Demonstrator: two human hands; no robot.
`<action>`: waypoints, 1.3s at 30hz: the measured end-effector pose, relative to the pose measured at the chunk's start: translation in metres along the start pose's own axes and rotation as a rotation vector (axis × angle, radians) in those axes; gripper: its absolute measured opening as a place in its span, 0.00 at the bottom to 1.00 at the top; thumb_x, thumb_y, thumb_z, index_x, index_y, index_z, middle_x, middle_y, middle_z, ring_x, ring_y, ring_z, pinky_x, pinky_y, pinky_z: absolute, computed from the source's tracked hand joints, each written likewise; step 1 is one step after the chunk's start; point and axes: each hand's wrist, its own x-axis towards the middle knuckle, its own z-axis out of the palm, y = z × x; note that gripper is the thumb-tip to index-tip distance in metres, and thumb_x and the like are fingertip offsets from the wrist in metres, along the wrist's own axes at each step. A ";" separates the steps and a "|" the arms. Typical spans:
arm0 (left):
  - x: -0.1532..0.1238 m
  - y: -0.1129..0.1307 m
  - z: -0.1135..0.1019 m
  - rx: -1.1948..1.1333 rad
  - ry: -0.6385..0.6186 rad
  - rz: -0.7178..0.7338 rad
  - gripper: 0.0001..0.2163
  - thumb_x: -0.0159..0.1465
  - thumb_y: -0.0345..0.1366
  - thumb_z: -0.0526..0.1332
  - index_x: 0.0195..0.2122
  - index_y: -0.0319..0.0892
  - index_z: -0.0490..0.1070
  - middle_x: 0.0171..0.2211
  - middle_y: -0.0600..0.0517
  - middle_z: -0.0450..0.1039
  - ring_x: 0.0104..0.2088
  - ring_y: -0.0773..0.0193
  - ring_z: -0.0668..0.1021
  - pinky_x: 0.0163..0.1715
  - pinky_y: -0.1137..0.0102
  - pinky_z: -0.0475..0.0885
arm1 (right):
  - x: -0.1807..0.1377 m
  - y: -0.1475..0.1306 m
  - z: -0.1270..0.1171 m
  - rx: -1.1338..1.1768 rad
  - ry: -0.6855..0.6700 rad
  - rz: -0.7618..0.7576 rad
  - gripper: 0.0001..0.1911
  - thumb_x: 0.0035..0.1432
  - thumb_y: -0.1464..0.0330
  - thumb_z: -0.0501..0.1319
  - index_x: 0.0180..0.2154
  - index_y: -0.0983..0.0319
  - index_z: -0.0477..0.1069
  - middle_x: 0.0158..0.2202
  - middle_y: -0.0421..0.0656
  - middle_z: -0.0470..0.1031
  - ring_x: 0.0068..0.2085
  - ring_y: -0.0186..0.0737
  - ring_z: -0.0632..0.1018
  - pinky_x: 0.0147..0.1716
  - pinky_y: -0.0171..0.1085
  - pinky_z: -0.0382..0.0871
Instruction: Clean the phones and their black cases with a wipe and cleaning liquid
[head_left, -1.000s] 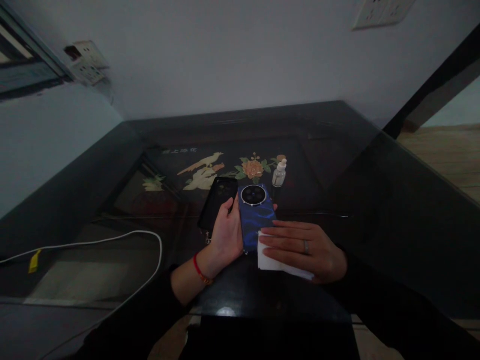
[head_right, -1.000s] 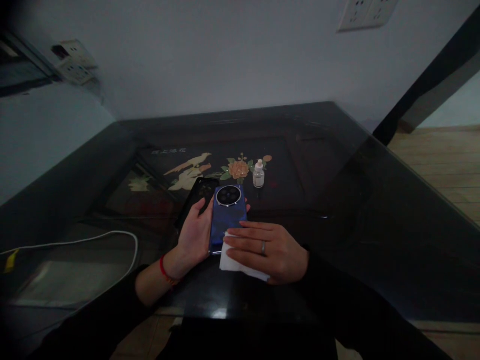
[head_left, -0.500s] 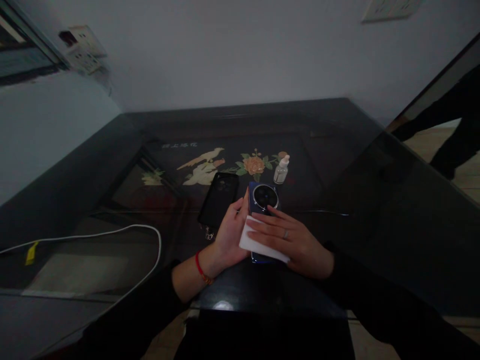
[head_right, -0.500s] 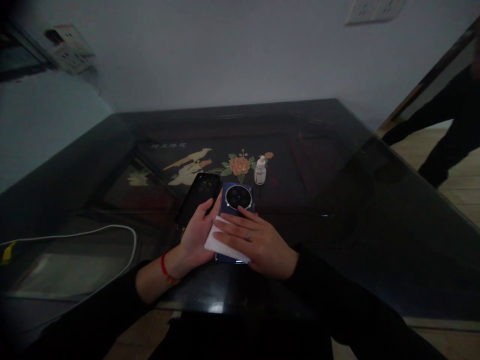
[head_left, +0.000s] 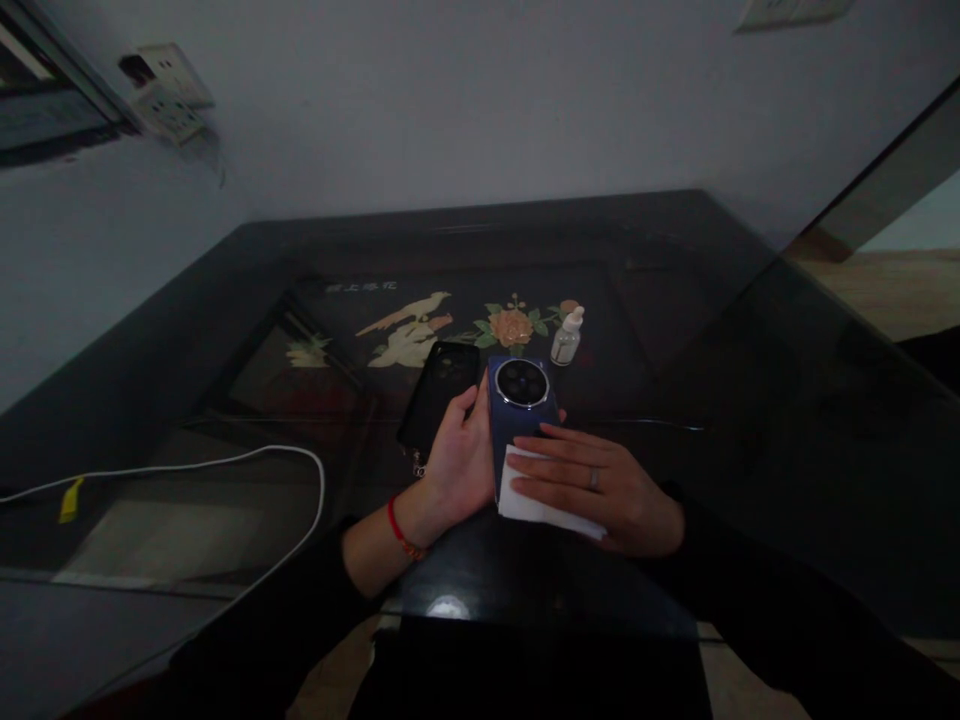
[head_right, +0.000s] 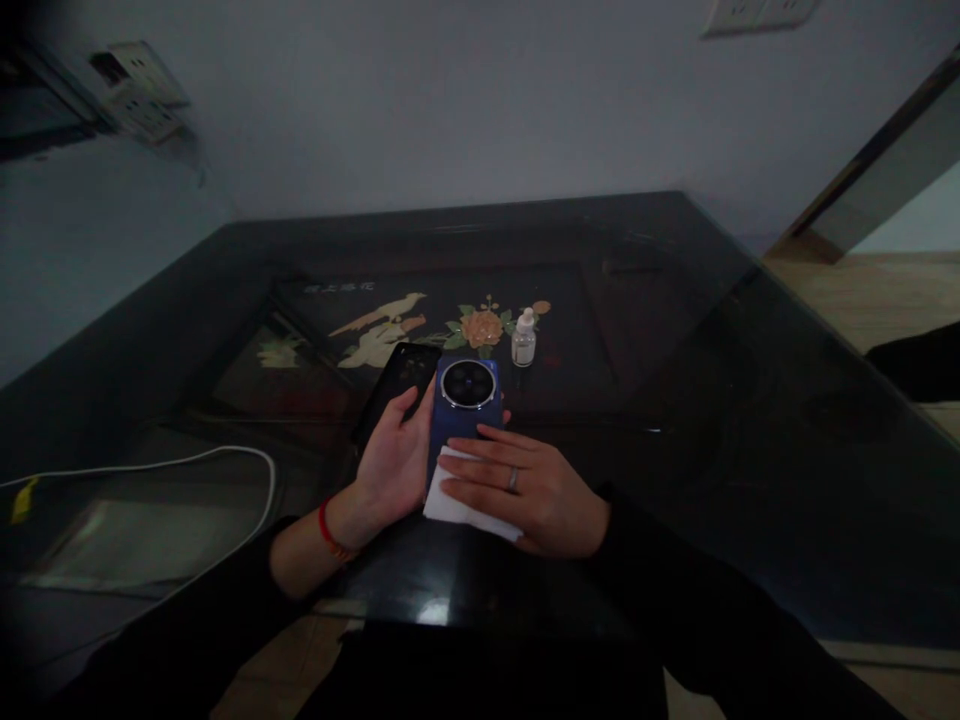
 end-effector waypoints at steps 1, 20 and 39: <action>0.001 0.001 -0.001 0.005 -0.003 0.004 0.22 0.68 0.42 0.42 0.62 0.52 0.59 0.53 0.51 0.72 0.50 0.55 0.75 0.55 0.56 0.63 | 0.000 0.001 -0.001 -0.010 0.016 0.026 0.18 0.64 0.71 0.51 0.53 0.68 0.68 0.54 0.53 0.74 0.62 0.45 0.67 0.59 0.51 0.65; -0.014 -0.014 -0.003 0.157 -0.238 -0.182 0.28 0.67 0.39 0.48 0.67 0.61 0.42 0.54 0.46 0.71 0.52 0.43 0.74 0.48 0.40 0.64 | -0.007 0.010 -0.024 0.097 0.597 0.746 0.19 0.60 0.76 0.52 0.47 0.56 0.75 0.48 0.41 0.78 0.48 0.43 0.79 0.49 0.44 0.74; -0.012 -0.020 -0.012 0.166 -0.231 -0.203 0.33 0.65 0.36 0.53 0.66 0.65 0.39 0.56 0.52 0.68 0.51 0.53 0.74 0.50 0.47 0.67 | -0.004 0.012 -0.017 0.056 0.276 0.405 0.22 0.65 0.74 0.49 0.59 0.59 0.64 0.58 0.48 0.70 0.61 0.41 0.67 0.60 0.50 0.62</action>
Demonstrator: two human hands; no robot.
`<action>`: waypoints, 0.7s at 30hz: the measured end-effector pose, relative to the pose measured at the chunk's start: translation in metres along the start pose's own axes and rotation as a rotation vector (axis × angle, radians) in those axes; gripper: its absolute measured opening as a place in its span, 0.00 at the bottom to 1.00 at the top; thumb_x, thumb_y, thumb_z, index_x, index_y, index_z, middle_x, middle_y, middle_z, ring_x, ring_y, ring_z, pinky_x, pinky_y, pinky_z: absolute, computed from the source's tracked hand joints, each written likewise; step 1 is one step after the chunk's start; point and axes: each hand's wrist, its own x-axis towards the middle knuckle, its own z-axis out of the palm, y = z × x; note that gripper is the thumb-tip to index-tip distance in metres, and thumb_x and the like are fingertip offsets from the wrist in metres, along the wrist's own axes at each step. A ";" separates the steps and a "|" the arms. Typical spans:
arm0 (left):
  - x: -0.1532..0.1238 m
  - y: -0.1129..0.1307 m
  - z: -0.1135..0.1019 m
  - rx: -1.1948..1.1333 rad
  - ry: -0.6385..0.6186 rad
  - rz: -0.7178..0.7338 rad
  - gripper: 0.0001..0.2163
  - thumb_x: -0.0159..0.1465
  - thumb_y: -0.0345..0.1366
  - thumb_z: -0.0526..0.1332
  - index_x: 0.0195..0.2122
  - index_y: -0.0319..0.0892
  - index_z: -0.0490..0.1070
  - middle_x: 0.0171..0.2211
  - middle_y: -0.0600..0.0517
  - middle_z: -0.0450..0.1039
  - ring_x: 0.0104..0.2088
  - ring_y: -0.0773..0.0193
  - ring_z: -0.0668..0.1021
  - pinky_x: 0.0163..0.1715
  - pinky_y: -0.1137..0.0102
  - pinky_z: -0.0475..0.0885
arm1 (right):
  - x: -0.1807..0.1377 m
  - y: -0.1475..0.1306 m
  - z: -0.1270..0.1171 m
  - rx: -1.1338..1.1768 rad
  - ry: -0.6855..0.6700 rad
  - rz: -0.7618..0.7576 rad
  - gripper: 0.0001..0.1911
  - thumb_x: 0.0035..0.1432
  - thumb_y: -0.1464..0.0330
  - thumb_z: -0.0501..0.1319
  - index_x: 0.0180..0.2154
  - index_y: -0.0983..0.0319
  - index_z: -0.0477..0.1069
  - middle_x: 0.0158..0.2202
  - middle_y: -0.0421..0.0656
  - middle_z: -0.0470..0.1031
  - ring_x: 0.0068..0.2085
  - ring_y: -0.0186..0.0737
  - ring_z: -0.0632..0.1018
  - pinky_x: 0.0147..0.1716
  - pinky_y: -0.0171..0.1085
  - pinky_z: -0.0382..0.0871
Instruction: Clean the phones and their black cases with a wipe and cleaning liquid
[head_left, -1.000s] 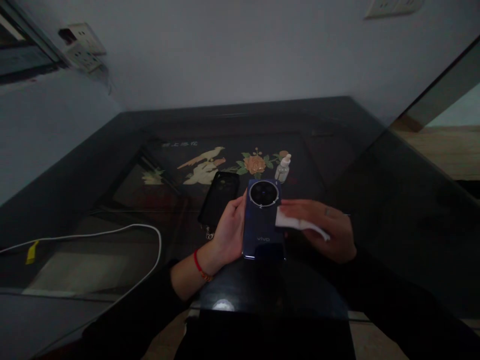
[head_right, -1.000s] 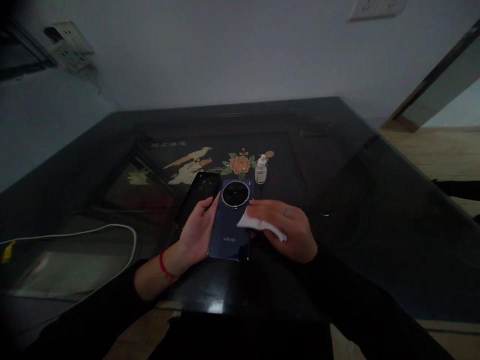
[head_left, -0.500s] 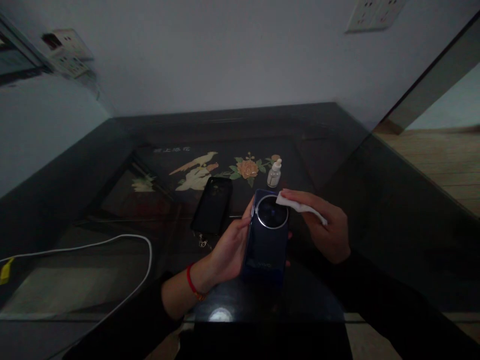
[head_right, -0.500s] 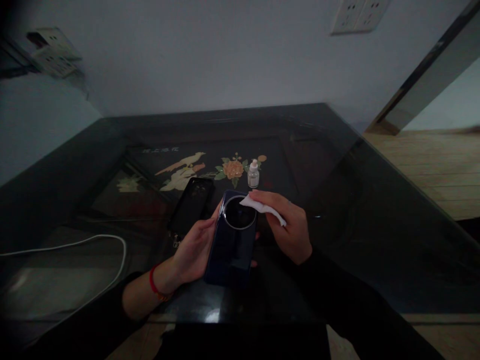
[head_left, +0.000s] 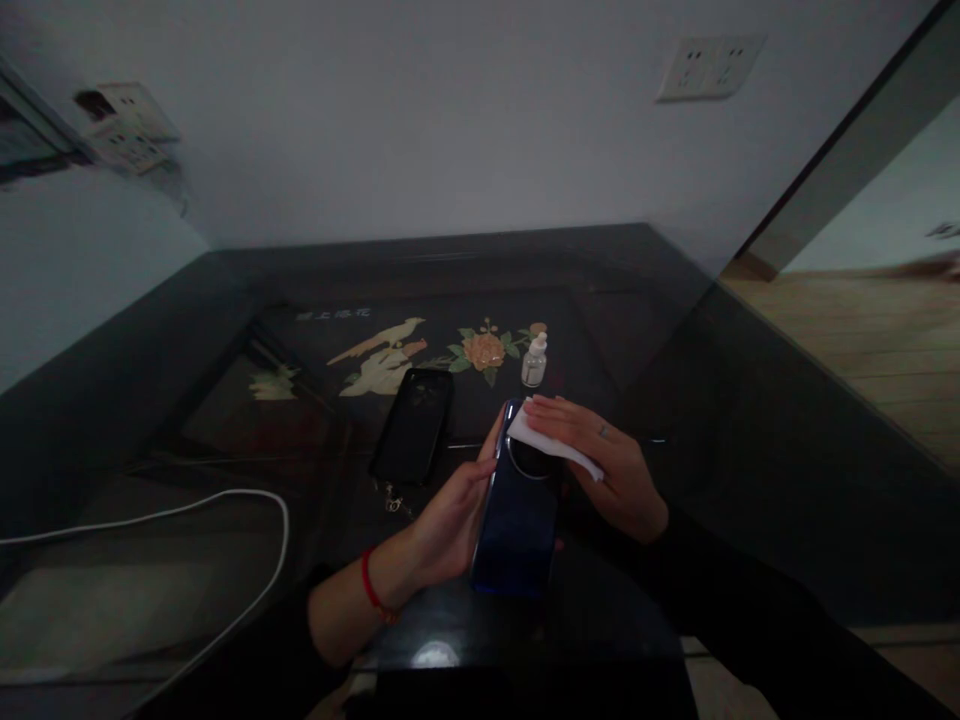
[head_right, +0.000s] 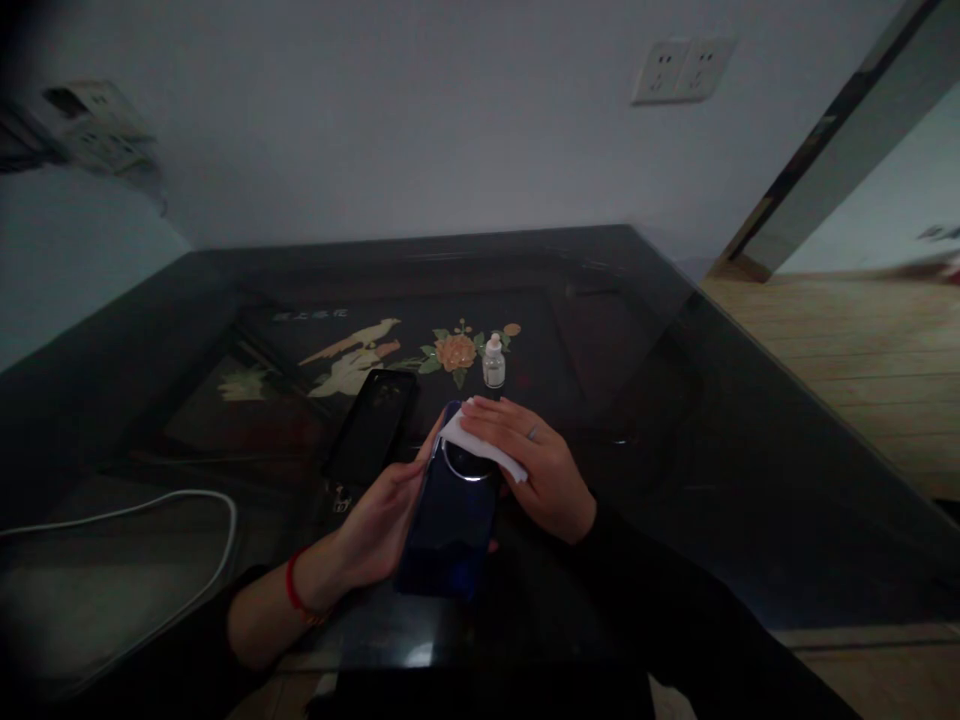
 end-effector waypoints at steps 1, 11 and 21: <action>0.001 -0.001 -0.001 -0.006 0.010 0.005 0.32 0.65 0.36 0.53 0.67 0.64 0.41 0.56 0.52 0.69 0.50 0.54 0.75 0.51 0.49 0.66 | 0.000 0.001 0.001 -0.025 -0.014 -0.028 0.22 0.65 0.74 0.48 0.59 0.59 0.63 0.58 0.48 0.70 0.62 0.41 0.67 0.61 0.51 0.62; 0.003 0.010 0.009 -0.077 0.109 0.110 0.24 0.66 0.39 0.51 0.63 0.55 0.56 0.47 0.52 0.74 0.45 0.56 0.77 0.52 0.55 0.66 | 0.001 0.002 -0.004 -0.202 -0.093 -0.368 0.18 0.63 0.69 0.54 0.54 0.64 0.69 0.52 0.50 0.76 0.59 0.46 0.70 0.59 0.55 0.63; 0.003 0.004 0.001 -0.065 -0.025 -0.095 0.18 0.67 0.46 0.48 0.52 0.48 0.70 0.47 0.46 0.75 0.50 0.48 0.75 0.45 0.47 0.69 | 0.001 0.000 -0.009 -0.080 0.173 0.065 0.22 0.62 0.77 0.50 0.55 0.58 0.68 0.56 0.46 0.72 0.58 0.42 0.72 0.56 0.47 0.69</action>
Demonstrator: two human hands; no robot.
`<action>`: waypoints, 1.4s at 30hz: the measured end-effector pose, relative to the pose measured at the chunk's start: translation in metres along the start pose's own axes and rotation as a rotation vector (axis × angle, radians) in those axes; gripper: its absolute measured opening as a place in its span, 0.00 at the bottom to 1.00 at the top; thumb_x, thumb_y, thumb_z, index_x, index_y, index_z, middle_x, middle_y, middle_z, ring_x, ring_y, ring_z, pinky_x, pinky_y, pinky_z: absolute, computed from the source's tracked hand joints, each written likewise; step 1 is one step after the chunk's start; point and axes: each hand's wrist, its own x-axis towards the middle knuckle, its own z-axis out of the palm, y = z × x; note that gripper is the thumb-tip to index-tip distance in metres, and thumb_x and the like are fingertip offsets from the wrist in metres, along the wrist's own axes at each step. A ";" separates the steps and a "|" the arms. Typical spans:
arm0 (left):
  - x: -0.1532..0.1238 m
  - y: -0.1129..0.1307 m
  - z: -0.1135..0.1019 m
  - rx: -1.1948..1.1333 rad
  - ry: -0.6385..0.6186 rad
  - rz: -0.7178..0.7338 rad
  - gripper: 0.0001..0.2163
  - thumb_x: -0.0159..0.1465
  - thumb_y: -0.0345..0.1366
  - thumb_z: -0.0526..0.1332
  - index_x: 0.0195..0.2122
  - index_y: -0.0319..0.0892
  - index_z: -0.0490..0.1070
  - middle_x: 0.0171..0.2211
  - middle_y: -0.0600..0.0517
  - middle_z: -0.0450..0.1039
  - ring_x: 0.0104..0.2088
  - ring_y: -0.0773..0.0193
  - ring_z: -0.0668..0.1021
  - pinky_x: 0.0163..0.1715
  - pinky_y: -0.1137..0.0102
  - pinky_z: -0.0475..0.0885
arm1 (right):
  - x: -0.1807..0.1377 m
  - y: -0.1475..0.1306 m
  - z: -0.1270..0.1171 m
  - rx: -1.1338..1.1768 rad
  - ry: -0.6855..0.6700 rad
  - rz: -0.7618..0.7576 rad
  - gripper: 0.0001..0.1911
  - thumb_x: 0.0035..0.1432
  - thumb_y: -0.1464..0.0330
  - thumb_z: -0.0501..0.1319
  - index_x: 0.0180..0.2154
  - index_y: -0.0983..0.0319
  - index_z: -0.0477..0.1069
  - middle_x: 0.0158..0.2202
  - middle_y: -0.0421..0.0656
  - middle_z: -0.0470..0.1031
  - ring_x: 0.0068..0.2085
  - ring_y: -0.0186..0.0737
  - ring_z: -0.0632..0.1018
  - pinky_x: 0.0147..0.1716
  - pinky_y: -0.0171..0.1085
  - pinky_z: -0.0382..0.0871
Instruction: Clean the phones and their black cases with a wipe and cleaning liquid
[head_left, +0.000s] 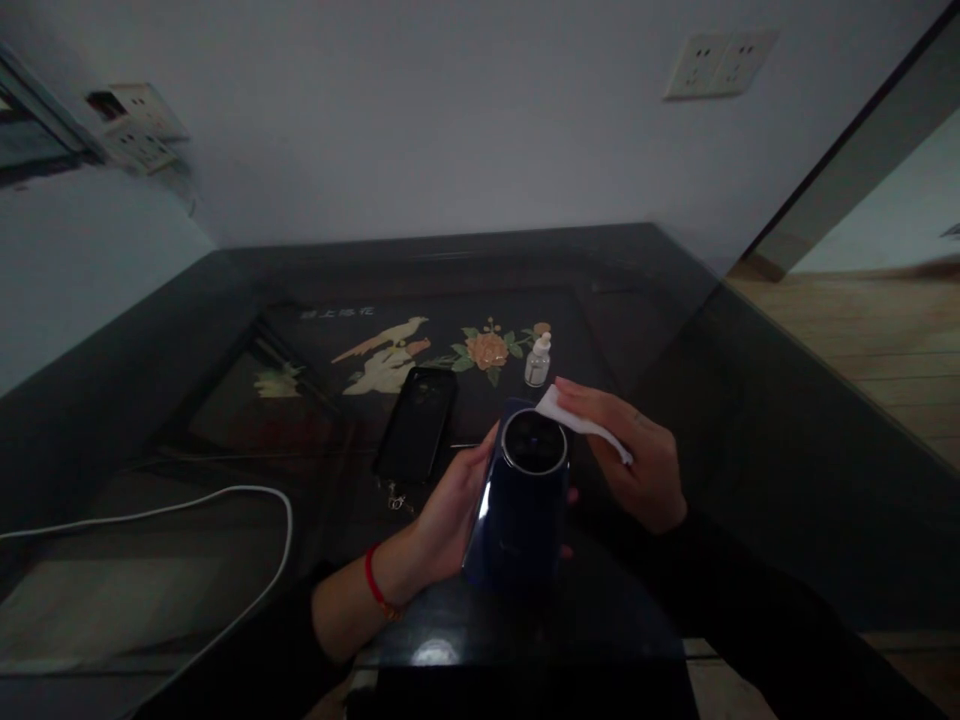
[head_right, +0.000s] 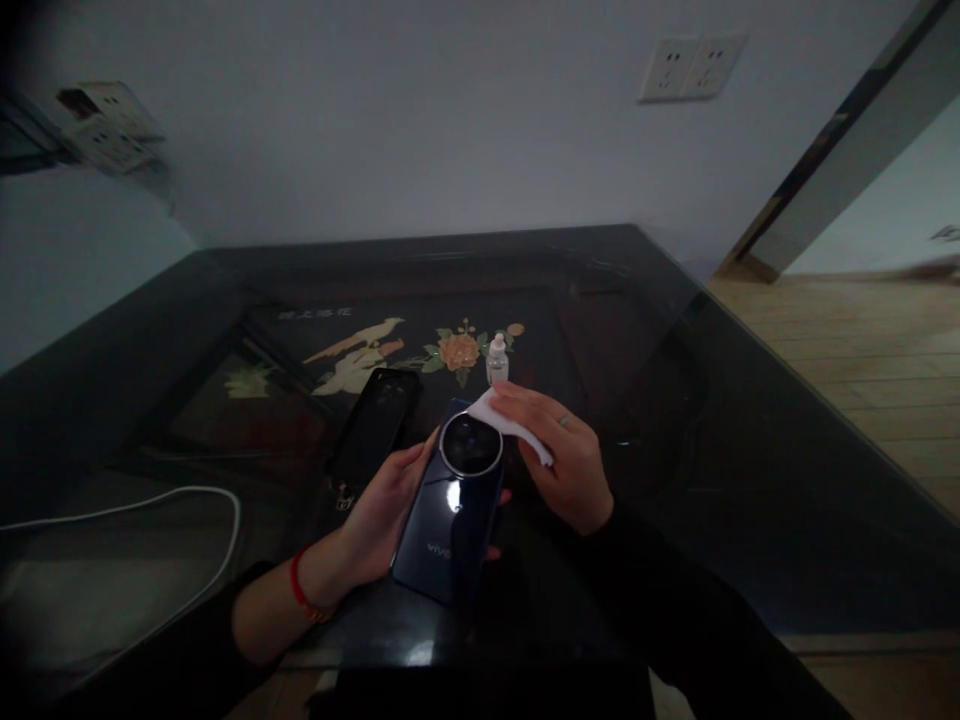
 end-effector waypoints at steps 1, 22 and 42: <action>0.000 -0.002 -0.001 0.018 0.004 -0.033 0.19 0.67 0.47 0.48 0.51 0.47 0.71 0.47 0.46 0.75 0.48 0.48 0.76 0.45 0.47 0.70 | 0.000 -0.001 0.003 0.015 -0.058 -0.051 0.21 0.63 0.76 0.51 0.55 0.58 0.68 0.57 0.47 0.71 0.58 0.42 0.71 0.57 0.48 0.67; 0.002 -0.001 0.000 -0.017 0.052 0.107 0.20 0.69 0.46 0.45 0.50 0.44 0.71 0.45 0.45 0.75 0.47 0.51 0.76 0.45 0.48 0.71 | -0.003 -0.002 -0.002 -0.010 0.151 0.109 0.18 0.63 0.75 0.54 0.52 0.58 0.71 0.48 0.43 0.78 0.48 0.40 0.80 0.46 0.40 0.77; -0.001 -0.010 0.008 0.042 0.133 0.086 0.22 0.68 0.46 0.48 0.62 0.50 0.59 0.46 0.48 0.76 0.43 0.54 0.78 0.49 0.54 0.68 | -0.003 0.002 0.012 -0.188 -0.233 -0.246 0.22 0.64 0.74 0.51 0.59 0.61 0.62 0.59 0.48 0.69 0.65 0.44 0.62 0.63 0.56 0.55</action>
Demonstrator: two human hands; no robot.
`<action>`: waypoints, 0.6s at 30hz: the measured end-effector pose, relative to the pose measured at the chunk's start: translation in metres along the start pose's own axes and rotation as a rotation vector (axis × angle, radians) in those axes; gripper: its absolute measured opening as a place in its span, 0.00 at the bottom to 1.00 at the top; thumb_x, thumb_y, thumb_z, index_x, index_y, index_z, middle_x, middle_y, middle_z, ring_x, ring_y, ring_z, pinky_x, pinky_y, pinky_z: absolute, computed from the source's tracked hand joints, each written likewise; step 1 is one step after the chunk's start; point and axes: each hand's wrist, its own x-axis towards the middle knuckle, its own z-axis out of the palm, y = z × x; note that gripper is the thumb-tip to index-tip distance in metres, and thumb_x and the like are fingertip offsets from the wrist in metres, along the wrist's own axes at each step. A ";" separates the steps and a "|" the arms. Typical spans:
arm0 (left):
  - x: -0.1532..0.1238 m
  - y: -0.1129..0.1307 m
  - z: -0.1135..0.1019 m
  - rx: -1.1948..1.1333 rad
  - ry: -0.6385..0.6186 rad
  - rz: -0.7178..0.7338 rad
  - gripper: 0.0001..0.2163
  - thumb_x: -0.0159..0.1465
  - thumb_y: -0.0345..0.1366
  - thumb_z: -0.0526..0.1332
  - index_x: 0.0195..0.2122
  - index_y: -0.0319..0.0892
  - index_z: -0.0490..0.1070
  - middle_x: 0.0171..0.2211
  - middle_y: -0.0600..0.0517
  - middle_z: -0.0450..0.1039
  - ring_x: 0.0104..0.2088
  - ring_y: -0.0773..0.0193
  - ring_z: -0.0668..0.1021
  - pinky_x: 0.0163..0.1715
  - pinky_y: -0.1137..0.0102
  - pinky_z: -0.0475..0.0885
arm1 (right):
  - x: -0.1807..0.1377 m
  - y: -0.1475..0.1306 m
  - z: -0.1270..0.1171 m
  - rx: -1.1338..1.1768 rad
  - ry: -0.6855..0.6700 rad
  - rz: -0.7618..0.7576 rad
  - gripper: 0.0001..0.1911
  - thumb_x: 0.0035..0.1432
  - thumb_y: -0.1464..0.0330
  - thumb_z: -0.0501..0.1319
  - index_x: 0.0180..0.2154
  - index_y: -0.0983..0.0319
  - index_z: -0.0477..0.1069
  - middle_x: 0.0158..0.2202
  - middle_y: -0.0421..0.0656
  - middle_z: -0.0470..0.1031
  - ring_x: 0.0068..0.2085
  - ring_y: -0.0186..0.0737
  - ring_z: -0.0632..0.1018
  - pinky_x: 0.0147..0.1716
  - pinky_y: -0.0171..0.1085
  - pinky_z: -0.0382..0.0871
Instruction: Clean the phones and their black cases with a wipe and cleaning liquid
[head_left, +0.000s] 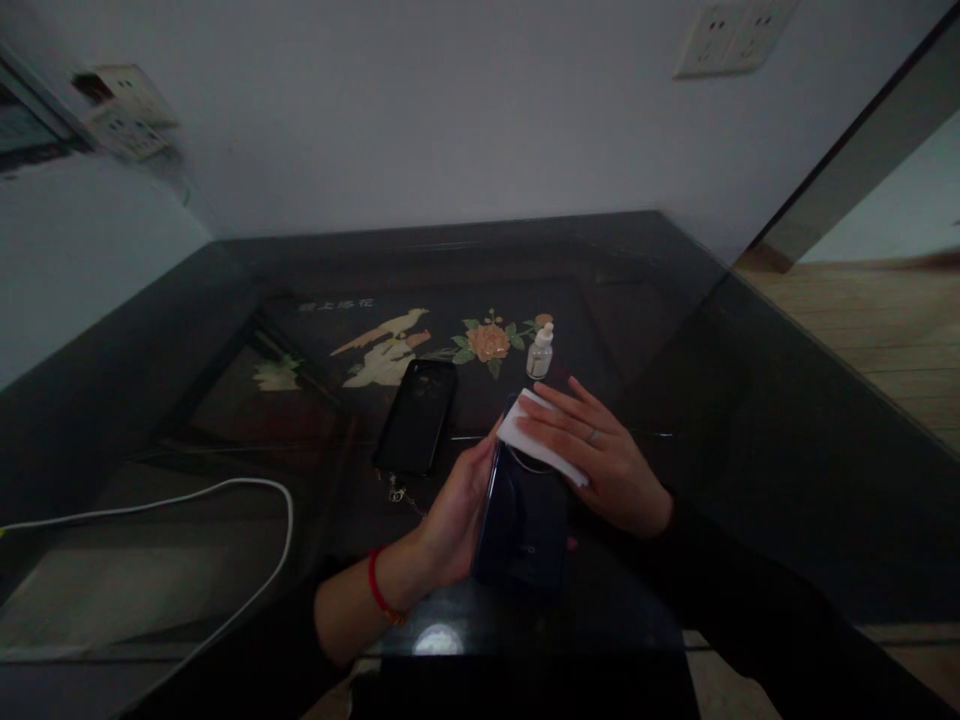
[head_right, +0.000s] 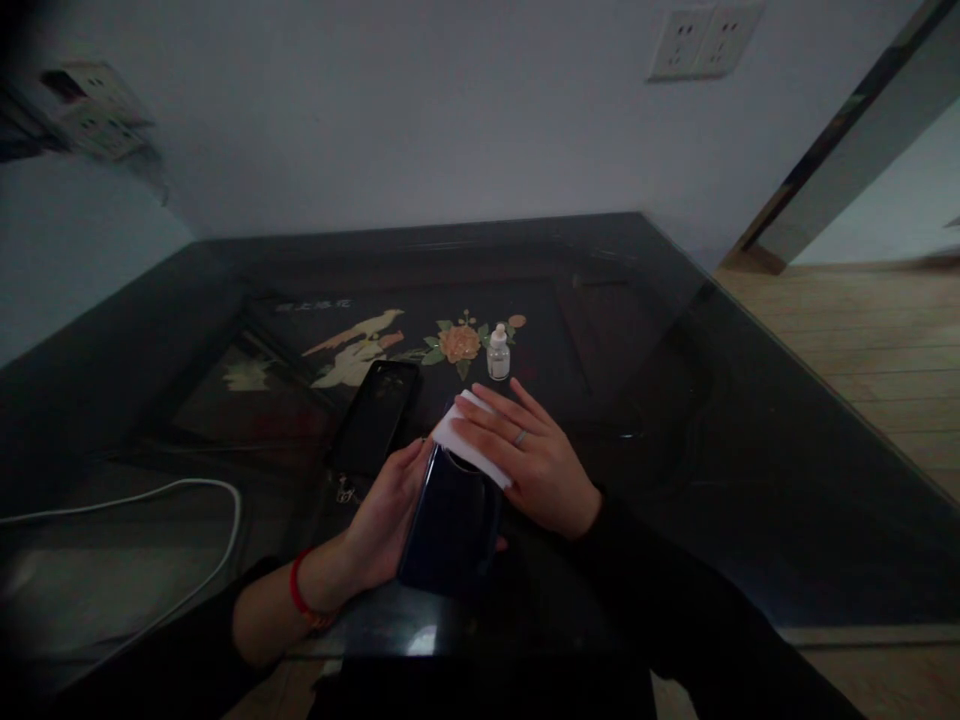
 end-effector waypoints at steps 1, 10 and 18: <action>0.001 0.000 -0.001 0.003 0.011 -0.020 0.23 0.68 0.48 0.48 0.62 0.47 0.61 0.45 0.47 0.76 0.43 0.53 0.78 0.49 0.54 0.68 | 0.001 -0.002 0.001 0.014 -0.034 -0.046 0.21 0.65 0.73 0.50 0.58 0.62 0.63 0.59 0.48 0.69 0.65 0.44 0.62 0.63 0.57 0.53; 0.002 0.008 -0.004 -0.052 0.030 0.075 0.22 0.68 0.46 0.46 0.63 0.55 0.55 0.50 0.48 0.73 0.48 0.50 0.76 0.47 0.48 0.69 | -0.002 0.007 -0.013 0.048 0.125 -0.042 0.19 0.60 0.74 0.54 0.52 0.61 0.69 0.50 0.47 0.77 0.57 0.45 0.73 0.61 0.56 0.59; -0.001 0.004 -0.001 -0.050 -0.024 0.026 0.22 0.68 0.45 0.46 0.63 0.55 0.55 0.50 0.47 0.73 0.49 0.48 0.76 0.47 0.47 0.69 | 0.000 0.002 -0.008 0.074 0.092 0.080 0.23 0.63 0.75 0.51 0.58 0.62 0.64 0.58 0.49 0.70 0.61 0.44 0.68 0.61 0.52 0.61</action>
